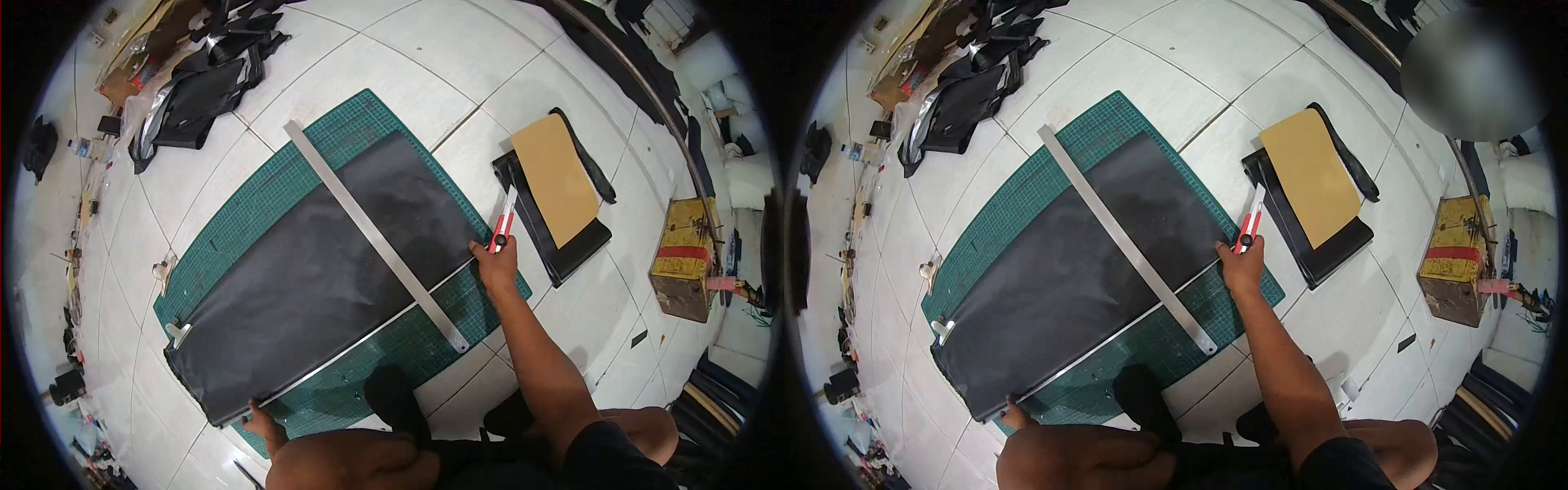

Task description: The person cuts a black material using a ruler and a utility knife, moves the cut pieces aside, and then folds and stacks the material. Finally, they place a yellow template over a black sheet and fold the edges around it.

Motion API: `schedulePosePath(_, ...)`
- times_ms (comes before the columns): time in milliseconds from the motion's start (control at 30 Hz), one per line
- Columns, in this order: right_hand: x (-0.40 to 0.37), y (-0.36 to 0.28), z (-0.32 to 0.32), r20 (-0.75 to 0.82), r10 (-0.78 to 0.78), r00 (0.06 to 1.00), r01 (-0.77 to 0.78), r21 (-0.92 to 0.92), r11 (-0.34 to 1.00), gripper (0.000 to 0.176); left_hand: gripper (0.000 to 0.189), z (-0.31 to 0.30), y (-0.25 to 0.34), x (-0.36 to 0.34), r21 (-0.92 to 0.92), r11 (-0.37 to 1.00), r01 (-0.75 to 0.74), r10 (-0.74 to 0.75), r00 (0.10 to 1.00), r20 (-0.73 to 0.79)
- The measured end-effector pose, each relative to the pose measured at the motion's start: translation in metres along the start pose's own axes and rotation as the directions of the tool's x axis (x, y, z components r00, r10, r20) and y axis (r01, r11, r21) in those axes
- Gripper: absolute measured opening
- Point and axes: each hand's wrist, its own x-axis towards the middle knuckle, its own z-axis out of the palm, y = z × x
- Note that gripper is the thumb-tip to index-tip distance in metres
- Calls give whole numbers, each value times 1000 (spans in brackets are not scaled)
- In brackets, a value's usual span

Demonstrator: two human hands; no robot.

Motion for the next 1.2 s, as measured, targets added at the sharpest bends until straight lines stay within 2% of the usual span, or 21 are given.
schedulePosePath(67, -7, 2, -10, -29, -146, 989, 142, -123, 982, 47, 71, 4, 10, 14, -120, 939, -322, 338, 928, 155)
schedulePosePath(100, -12, 6, -17, -30, -222, 975, 212, -193, 958, 48, 68, 10, 41, -3, -216, 853, -475, 515, 833, 200)
schedulePosePath(133, -23, 4, -21, 52, -219, 974, 225, -213, 951, 49, 64, 20, 91, -29, -313, 739, -597, 668, 711, 221)
schedulePosePath(167, -41, 0, -21, 137, -208, 969, 235, -231, 944, 51, 62, 32, 133, -57, -377, 660, -649, 749, 608, 264)
schedulePosePath(200, -59, 0, -19, 217, -192, 957, 244, -244, 939, 52, 58, 46, 176, -83, -387, 663, -641, 748, 545, 379)
schedulePosePath(267, -88, 19, -10, 413, -344, 843, 445, -176, 878, 58, 62, 81, 246, -135, -376, 438, -817, 849, 237, 472)
schedulePosePath(300, -99, 23, -6, 443, -353, 824, 473, -194, 860, 57, 65, 109, 270, -159, -528, 400, -750, 864, 115, 490)
schedulePosePath(367, -117, 31, -2, 501, -356, 789, 520, -235, 821, 56, 68, 138, 299, -207, -411, 69, -909, 900, -121, 418)
schedulePosePath(467, -119, 58, 6, 460, -488, 742, 625, -212, 751, 52, 71, 176, 305, -242, -313, -63, -948, 882, -200, 427)
schedulePosePath(567, -121, 60, 9, 573, -449, 686, 618, -133, 775, 49, 73, 193, 300, -247, -322, -49, -945, 866, -201, 457)
schedulePosePath(667, -131, 57, 10, 582, -438, 685, 616, -143, 775, 52, 74, 198, 298, -241, -328, -64, -942, 858, -220, 465)
schedulePosePath(767, -130, 70, 15, 567, -461, 683, 618, -111, 778, 45, 76, 201, 296, -241, -393, -26, -919, 875, -211, 437)
schedulePosePath(867, -110, 18, -19, 531, -411, 741, 535, -97, 839, 45, 77, 202, 298, -242, -402, -32, -915, 877, -219, 428)
schedulePosePath(933, -55, 27, -34, 332, -394, 857, 474, -206, 856, 36, 74, 199, 297, -245, -383, -26, -923, 867, -211, 451)
schedulePosePath(967, -21, 26, -44, 147, -425, 893, 446, -162, 880, 33, 73, 198, 297, -245, -372, -34, -928, 862, -215, 459)
schedulePosePath(1000, 10, 10, -64, 33, -582, 813, 562, -307, 768, 38, 72, 197, 298, -245, -360, -43, -932, 857, -219, 466)
schedulePosePath(1033, 38, -3, -82, 44, -565, 824, 506, -509, 697, 40, 71, 196, 299, -245, -349, -53, -936, 853, -224, 471)
schedulePosePath(1100, 84, -3, -98, -10, -704, 710, 548, -621, 561, 38, 70, 195, 300, -246, -357, -44, -933, 851, -222, 476)
schedulePosePath(1200, 108, -5, -105, 73, -591, 803, 459, -708, 537, 35, 75, 184, 308, -247, -342, -11, -940, 839, -195, 508)
